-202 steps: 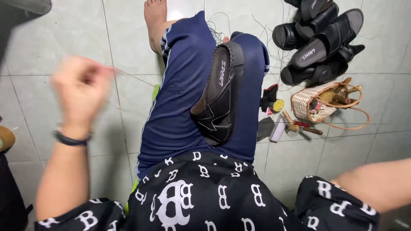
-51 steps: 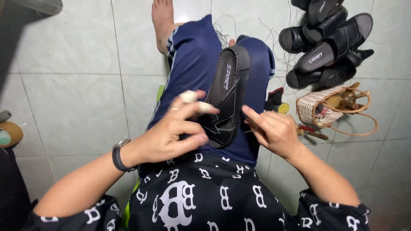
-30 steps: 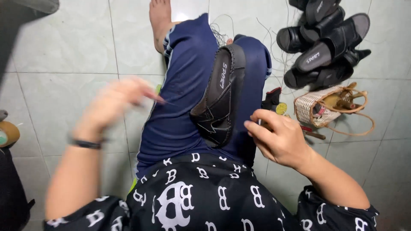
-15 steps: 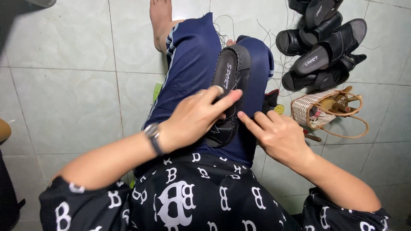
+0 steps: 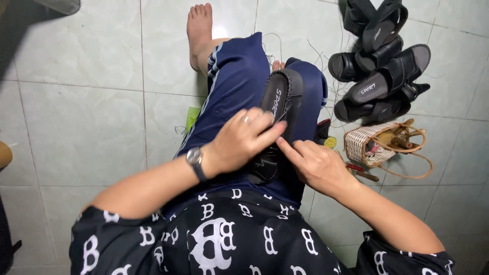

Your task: Hand-stitching the sole of a black sandal using an awl and thread while sitting on the floor.

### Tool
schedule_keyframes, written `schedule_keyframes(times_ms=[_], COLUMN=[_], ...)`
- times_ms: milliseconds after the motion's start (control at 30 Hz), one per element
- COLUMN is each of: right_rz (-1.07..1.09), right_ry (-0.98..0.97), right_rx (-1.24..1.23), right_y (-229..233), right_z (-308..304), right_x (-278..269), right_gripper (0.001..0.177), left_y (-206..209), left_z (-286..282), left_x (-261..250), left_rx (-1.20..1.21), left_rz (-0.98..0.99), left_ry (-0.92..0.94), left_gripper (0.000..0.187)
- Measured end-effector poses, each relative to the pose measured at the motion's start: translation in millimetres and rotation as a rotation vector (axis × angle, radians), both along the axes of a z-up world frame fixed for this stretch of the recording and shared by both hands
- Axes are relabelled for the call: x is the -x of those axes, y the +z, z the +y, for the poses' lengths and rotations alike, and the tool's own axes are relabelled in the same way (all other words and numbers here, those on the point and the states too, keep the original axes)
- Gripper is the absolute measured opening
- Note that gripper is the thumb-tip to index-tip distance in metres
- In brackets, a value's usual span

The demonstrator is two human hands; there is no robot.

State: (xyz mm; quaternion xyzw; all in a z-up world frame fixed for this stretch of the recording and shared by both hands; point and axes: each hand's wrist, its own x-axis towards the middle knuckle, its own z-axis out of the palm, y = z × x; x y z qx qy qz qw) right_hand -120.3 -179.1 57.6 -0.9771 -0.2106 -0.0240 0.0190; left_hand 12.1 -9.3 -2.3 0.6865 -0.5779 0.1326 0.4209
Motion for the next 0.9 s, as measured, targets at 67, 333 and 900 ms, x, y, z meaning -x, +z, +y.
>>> schedule_keyframes(times_ms=[67, 333, 900], right_rz=[0.015, 0.039, -0.168], right_ry=[-0.053, -0.102, -0.014], right_rx=[-0.125, -0.229, -0.441], right_y=[-0.7, -10.4, -17.0], right_z=[-0.6, -4.7, -12.6], right_x=[1.2, 4.9, 12.8], right_gripper=[0.038, 0.04, 0.02], left_y=[4.3, 24.7, 14.0], left_z=[12.8, 7.4, 21.5], left_x=[15.2, 24.5, 34.8], left_rx=[-0.042, -0.136, -0.343], left_rz=[-0.037, 0.045, 0.853], left_ry=[-0.009, -0.125, -0.147], left_gripper=[0.017, 0.016, 0.023])
